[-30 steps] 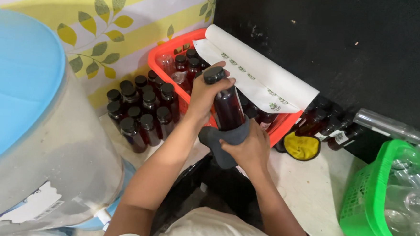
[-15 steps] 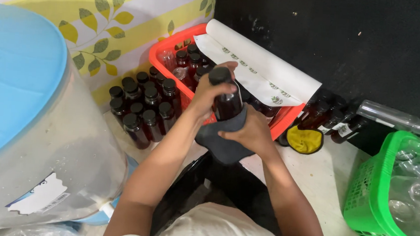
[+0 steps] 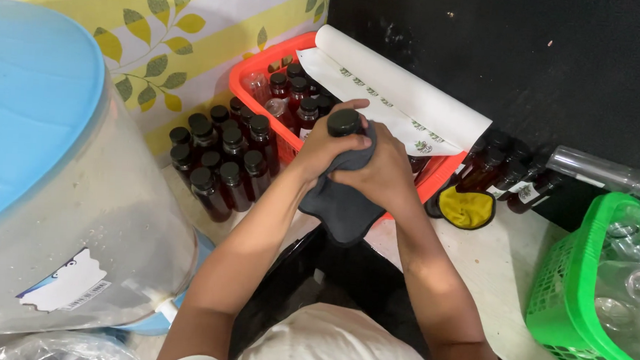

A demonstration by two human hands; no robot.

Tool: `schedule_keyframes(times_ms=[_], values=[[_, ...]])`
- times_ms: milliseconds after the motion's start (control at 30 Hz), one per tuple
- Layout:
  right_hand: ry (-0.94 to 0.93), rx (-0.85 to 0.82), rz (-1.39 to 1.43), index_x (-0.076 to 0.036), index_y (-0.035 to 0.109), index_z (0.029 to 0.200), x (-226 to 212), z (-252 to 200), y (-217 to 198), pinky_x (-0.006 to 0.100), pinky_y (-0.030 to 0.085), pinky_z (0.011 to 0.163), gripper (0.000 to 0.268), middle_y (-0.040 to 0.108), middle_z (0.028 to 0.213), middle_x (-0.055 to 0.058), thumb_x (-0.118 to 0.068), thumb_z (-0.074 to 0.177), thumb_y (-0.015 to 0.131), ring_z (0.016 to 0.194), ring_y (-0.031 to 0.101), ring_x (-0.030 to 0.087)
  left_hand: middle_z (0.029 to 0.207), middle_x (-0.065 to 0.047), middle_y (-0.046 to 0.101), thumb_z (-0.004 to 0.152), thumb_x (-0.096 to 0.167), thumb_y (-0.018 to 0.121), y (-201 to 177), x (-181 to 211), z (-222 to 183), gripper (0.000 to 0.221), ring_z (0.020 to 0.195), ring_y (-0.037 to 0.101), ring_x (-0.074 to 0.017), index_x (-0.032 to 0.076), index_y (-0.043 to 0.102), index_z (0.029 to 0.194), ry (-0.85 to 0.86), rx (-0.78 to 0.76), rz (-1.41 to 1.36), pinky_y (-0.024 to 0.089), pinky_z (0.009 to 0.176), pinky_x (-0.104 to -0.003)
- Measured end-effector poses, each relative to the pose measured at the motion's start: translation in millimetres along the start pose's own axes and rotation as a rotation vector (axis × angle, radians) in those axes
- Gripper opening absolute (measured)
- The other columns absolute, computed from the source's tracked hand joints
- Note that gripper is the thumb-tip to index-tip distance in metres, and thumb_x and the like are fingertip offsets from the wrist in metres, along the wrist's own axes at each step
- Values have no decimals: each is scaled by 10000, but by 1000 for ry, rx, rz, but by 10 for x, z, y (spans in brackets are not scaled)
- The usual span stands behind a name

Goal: Wiping and inspecting dark-colored bottles before placing them in a crate.

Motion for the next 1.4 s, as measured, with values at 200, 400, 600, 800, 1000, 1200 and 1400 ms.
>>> schedule_keyframes(times_ms=[200, 400, 600, 800, 1000, 1200, 1400], values=[[-87, -39, 54, 14, 559, 1022, -44, -32, -27, 501, 523, 731, 592, 640, 920, 235, -261, 562, 812, 941, 630, 432, 1318, -141, 516, 682, 156, 806, 27, 78, -101, 308, 1208, 455, -260, 68, 649, 931, 110, -73, 46, 296, 1049, -381], [48, -378, 595, 0, 645, 1095, 1038, 38, 404, 415, 516, 832, 580, 672, 1055, 138, -127, 577, 873, 965, 600, 266, 1349, -154, 472, 667, 130, 773, -82, 219, -10, 254, 1329, 372, -328, 35, 596, 822, 218, -50, -73, 245, 1114, -472], [205, -467, 910, -43, 541, 1272, 1734, -312, 604, 427, 490, 911, 778, 617, 1208, 116, -102, 577, 886, 1085, 567, 245, 1348, -215, 400, 641, 151, 681, -149, 236, 144, 292, 1335, 312, -427, 22, 533, 857, 202, -95, -412, 345, 1036, -610], [183, -304, 1038, -18, 446, 1368, 1978, -417, 729, 508, 409, 1016, 869, 542, 1326, 140, 62, 592, 827, 1193, 509, 279, 1315, -238, 425, 659, 146, 661, -205, 155, 311, 296, 1302, 366, -394, 4, 521, 878, 234, -228, -583, 381, 988, -663], [173, -165, 1020, -43, 460, 1353, 1855, -512, 868, 493, 425, 1010, 887, 559, 1289, 119, 73, 561, 839, 1173, 526, 261, 1283, -254, 444, 672, 258, 652, -314, 79, 475, 468, 1297, 347, -379, -38, 557, 1022, 278, -299, -338, 341, 1020, -611], [142, 13, 612, -2, 620, 1089, 1132, -341, 514, 494, 476, 864, 655, 658, 990, 141, -112, 518, 922, 955, 581, 269, 828, -52, 667, 666, 236, 842, -74, 539, 259, 325, 812, 636, -144, 76, 720, 922, 80, 142, -12, 522, 716, -266], [127, 113, 211, -94, 612, 1079, 888, -354, 426, 485, 483, 782, 734, 671, 937, 164, -272, 436, 918, 924, 644, 336, 812, -44, 628, 659, 239, 767, 30, 480, 223, 321, 788, 588, -148, 73, 711, 928, 65, 242, -175, 504, 676, -267]])
Point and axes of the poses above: each hand's wrist, its own z-axis towards the middle knuckle, its own y-axis out of the palm, x = y × z, the point moved 1 cm from there along z, towards the middle knuckle
